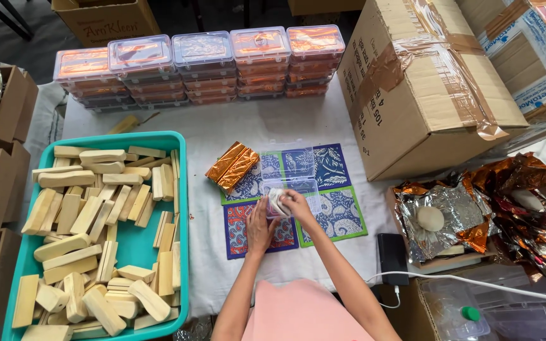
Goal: The person wraps a rectangular bar of soap in silver foil, then places it inside a small clear plastic container. They wipe the container with a white cloth and close the lid. The person repeats this process with another bar of soap, wrapping it in orange foil before placing it in a container.
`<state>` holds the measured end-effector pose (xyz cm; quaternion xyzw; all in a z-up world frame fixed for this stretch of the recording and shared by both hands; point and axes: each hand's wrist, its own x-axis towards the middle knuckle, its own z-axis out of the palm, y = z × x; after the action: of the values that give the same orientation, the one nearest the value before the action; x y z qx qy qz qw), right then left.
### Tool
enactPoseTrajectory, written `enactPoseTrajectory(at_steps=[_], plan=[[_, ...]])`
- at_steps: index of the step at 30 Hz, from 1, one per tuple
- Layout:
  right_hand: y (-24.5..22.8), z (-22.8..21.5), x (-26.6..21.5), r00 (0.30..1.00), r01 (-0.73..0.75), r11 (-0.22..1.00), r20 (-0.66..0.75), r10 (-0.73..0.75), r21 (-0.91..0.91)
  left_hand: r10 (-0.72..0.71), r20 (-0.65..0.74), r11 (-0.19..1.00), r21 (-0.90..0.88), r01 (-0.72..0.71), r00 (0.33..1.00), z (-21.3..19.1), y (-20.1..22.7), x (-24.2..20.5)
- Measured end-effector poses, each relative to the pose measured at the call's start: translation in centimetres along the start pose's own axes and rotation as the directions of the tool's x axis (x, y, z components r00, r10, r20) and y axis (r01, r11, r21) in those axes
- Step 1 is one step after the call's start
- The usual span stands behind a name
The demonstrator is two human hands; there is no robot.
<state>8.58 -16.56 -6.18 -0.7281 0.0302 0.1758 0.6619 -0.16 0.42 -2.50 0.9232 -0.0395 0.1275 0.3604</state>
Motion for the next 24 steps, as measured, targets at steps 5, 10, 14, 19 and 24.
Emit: enactPoseTrajectory(at_steps=[5,10,14,19,24], plan=[[-6.6,-0.2,-4.5,0.996,-0.086,0.817,0.063,0.061,0.570,-0.018,-0.112,0.984,-0.178,-0.002,0.994,-0.7,0.1,0.0],[-9.7,0.6,-7.5,0.978,-0.197,0.699,0.183,0.096,0.687,-0.346,-0.026,0.737,-0.626,0.254,0.938,-2.1,1.4,0.3],[-7.2,1.2,-6.7,0.962,-0.210,0.771,0.266,0.054,0.602,-0.439,0.275,0.360,-0.818,0.448,0.855,-2.2,-0.4,-1.2],[-10.7,2.2,-8.0,0.980,-0.145,0.911,0.181,0.080,0.386,-0.450,0.232,0.369,-0.831,0.417,0.862,-5.8,-0.9,-1.9],[-14.7,0.5,-9.9,0.865,0.352,0.639,-0.023,-0.501,-0.684,-0.563,-0.043,0.479,-0.831,0.283,0.826,-13.6,-2.7,-2.3]])
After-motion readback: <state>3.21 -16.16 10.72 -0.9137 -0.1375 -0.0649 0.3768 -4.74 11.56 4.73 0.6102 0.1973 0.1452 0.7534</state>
